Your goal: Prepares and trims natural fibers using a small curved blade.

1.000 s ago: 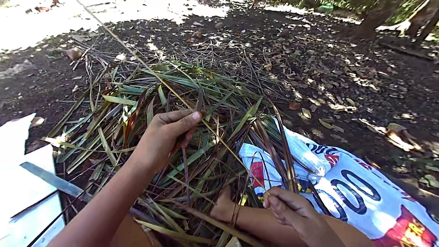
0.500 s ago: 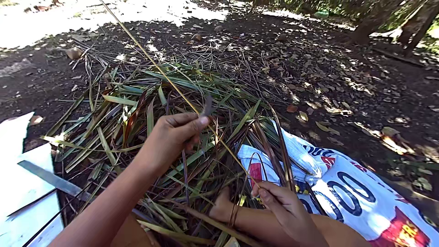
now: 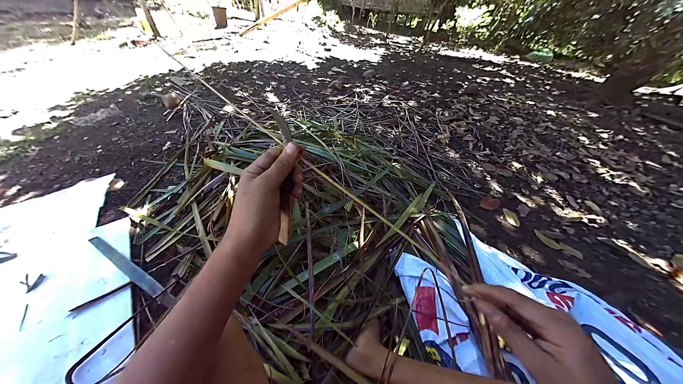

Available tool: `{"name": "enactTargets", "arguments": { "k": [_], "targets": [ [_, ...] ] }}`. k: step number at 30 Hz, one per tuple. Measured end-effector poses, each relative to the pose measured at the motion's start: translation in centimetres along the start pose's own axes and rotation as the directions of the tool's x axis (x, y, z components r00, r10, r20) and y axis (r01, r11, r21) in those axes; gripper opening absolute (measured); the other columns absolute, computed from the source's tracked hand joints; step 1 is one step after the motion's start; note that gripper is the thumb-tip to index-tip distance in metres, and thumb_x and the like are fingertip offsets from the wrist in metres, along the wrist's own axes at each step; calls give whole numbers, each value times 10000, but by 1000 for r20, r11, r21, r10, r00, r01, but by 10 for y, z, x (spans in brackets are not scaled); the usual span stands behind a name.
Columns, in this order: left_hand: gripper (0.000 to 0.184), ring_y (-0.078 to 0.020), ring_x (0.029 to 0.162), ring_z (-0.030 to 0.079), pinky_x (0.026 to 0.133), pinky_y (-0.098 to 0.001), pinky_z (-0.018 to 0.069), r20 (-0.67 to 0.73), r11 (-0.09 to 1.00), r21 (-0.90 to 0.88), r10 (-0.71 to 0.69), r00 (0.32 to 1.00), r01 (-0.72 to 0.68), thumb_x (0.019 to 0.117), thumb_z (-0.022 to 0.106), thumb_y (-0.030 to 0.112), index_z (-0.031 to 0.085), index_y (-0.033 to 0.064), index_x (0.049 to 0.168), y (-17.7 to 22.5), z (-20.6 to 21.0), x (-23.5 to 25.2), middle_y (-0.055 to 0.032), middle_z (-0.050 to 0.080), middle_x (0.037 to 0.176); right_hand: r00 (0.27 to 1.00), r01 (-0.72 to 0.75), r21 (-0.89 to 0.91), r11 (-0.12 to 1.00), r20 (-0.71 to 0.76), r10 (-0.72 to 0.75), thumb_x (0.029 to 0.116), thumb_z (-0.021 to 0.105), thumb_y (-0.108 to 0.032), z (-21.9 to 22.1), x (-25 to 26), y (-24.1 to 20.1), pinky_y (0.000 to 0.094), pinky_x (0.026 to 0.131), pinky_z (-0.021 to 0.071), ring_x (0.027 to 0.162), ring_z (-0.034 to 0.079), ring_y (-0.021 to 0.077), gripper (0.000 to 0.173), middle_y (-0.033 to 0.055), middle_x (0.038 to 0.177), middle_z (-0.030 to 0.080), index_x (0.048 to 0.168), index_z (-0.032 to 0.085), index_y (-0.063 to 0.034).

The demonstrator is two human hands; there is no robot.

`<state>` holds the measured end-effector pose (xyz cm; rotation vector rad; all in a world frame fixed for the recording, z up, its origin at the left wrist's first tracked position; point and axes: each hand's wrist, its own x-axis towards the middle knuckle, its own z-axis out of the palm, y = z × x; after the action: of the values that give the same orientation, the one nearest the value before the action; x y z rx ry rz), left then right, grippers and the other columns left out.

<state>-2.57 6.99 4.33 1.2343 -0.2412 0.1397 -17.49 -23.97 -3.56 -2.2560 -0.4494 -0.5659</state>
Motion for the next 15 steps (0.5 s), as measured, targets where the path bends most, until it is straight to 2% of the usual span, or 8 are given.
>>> {"name": "enactTargets", "arguments": {
  "k": [2, 3, 5, 6, 7, 9, 11, 15],
  "targets": [
    [257, 10, 537, 512, 508, -135, 465, 69, 999, -12, -29, 997, 29, 1098, 429, 303, 654, 180, 1076, -3, 4, -6, 79, 545, 687, 999, 16, -77, 997, 44, -12, 1034, 497, -81, -21, -7, -5, 123, 684, 463, 690, 559, 24, 295, 212, 801, 661, 1074, 675, 151],
    [260, 3, 528, 507, 501, -145, 461, 124, 997, -33, -59, 991, 64, 1097, 428, 292, 656, 167, 1080, -5, 9, -9, 72, 538, 672, 997, 9, -73, 997, 77, -3, 1045, 480, -77, -29, -16, -5, 134, 680, 466, 685, 556, 31, 309, 223, 786, 646, 1074, 659, 172],
    [267, -9, 514, 500, 479, -150, 444, 243, 988, -47, -132, 961, 148, 1091, 440, 252, 661, 110, 1135, -8, 15, -19, 48, 541, 655, 980, -80, 42, 996, 189, 71, 1071, 456, -95, -29, -30, -4, 136, 707, 467, 714, 550, 5, 341, 188, 797, 632, 1092, 622, 201],
    [267, -18, 517, 502, 478, -152, 436, 298, 983, -43, -155, 942, 176, 1084, 464, 225, 674, 73, 1146, -6, 17, -24, 31, 548, 654, 948, -182, 133, 974, 287, 138, 1051, 467, -82, -19, -25, -6, 144, 736, 471, 735, 564, 6, 326, 158, 815, 645, 1096, 623, 201],
    [267, -27, 526, 508, 486, -153, 435, 350, 981, -41, -165, 922, 191, 1076, 489, 196, 685, 29, 1145, -4, 19, -26, 11, 557, 658, 886, -321, 192, 927, 408, 222, 1020, 491, -87, -2, -13, -13, 123, 768, 471, 754, 588, -11, 289, 97, 825, 661, 1072, 638, 157],
    [241, -34, 551, 530, 518, -151, 456, 420, 971, -44, -194, 886, 234, 1059, 525, 141, 706, -13, 1098, 1, 26, -33, -6, 575, 663, 746, -551, 249, 797, 575, 336, 1007, 519, -93, 15, -2, -35, 125, 814, 474, 810, 624, 12, 265, 71, 877, 684, 1097, 643, 123],
    [210, -34, 562, 551, 541, -149, 475, 435, 963, -39, -222, 872, 265, 1041, 553, 108, 722, -16, 1023, 3, 30, -40, -14, 596, 656, 716, -616, 298, 729, 597, 361, 1019, 505, -108, 21, -17, -38, 151, 843, 492, 862, 648, 36, 276, 77, 927, 696, 1130, 638, 107],
    [210, -31, 537, 531, 508, -152, 455, 365, 982, 51, -187, 912, 181, 1037, 558, 121, 742, 21, 1044, -2, 21, -28, 1, 594, 650, 738, -646, 329, 689, 501, 453, 1022, 495, -100, 21, -58, -26, 147, 822, 498, 862, 652, 30, 284, 84, 934, 695, 1156, 623, 116]
  ]
}}
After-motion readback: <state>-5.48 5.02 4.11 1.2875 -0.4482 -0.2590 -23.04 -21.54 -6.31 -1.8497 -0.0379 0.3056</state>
